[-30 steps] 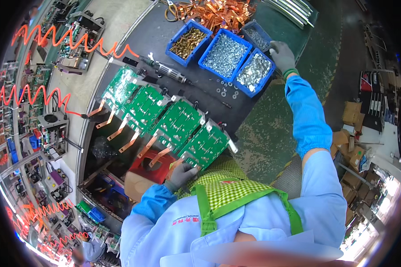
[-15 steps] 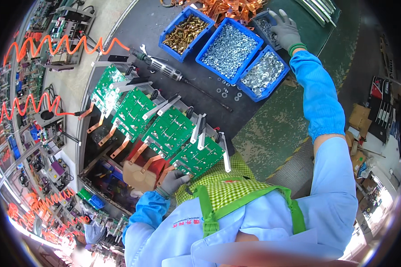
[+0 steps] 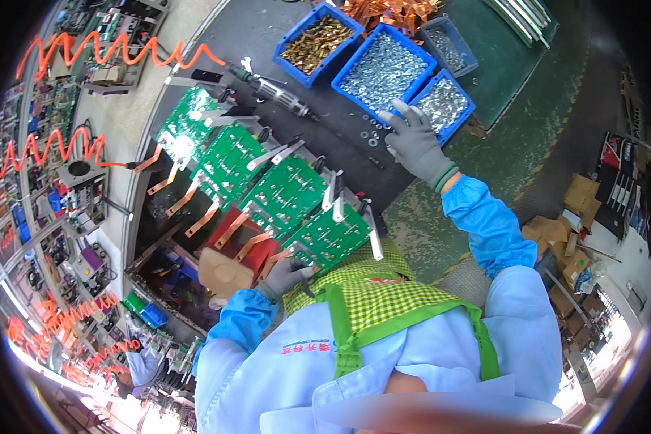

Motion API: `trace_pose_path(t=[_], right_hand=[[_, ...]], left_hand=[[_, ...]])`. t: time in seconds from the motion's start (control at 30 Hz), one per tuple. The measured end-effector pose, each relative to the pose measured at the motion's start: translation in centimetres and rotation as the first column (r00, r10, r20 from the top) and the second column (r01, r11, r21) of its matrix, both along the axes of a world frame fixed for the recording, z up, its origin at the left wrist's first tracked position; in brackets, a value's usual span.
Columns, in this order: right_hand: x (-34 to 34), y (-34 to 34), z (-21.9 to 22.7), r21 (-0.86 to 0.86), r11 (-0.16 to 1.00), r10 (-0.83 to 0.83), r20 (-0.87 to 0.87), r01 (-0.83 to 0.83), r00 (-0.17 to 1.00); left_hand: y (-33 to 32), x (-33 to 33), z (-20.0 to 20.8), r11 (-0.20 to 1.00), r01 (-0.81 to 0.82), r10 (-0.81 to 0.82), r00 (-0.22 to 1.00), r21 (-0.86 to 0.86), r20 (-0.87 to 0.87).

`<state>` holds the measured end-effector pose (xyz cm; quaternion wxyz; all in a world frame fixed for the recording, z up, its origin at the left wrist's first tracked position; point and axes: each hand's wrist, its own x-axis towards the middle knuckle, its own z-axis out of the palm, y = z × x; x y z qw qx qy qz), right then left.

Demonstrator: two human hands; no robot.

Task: Assembling copper plates and components onto green circuit boards and securing them with an electric screwdriver.

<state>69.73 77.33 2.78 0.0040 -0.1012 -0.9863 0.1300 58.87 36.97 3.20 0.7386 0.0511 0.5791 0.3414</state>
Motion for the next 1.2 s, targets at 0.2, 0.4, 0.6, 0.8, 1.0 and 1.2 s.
trace_pose_path(t=[0.2,0.4,0.6,0.8,1.0,1.2], right_hand=[[0.6,0.9,-0.1,0.012,0.991,-0.134,-0.092,0.135,0.987],[3.1,4.2,1.4,-0.172,0.933,-0.354,-0.298,0.315,0.887],[2.0,-1.7,-1.7,-0.316,0.914,-0.31,-0.142,0.254,0.94],[1.2,-3.0,-3.6,-0.117,0.913,-0.375,0.13,0.39,0.918],[2.4,1.1,-1.5,-0.246,0.827,-0.55,-0.174,0.505,0.817],[3.5,8.7,-2.9,-0.036,0.809,-0.587,0.004,0.587,0.81]], left_hand=[[0.3,-0.2,-0.2,1.0,0.007,-0.006,1.0,-0.031,0.008],[0.2,-0.1,0.0,0.999,0.002,-0.001,1.0,-0.038,0.023],[-0.7,-0.1,-1.3,0.999,0.032,-0.032,0.999,0.003,-0.031],[-0.7,-0.1,-1.1,1.0,0.0,0.0,0.999,0.011,0.032],[-1.1,0.1,-1.4,1.0,0.021,-0.02,0.999,0.019,-0.032],[-0.4,-0.1,-0.9,0.999,-0.011,0.01,1.0,0.043,0.007]])
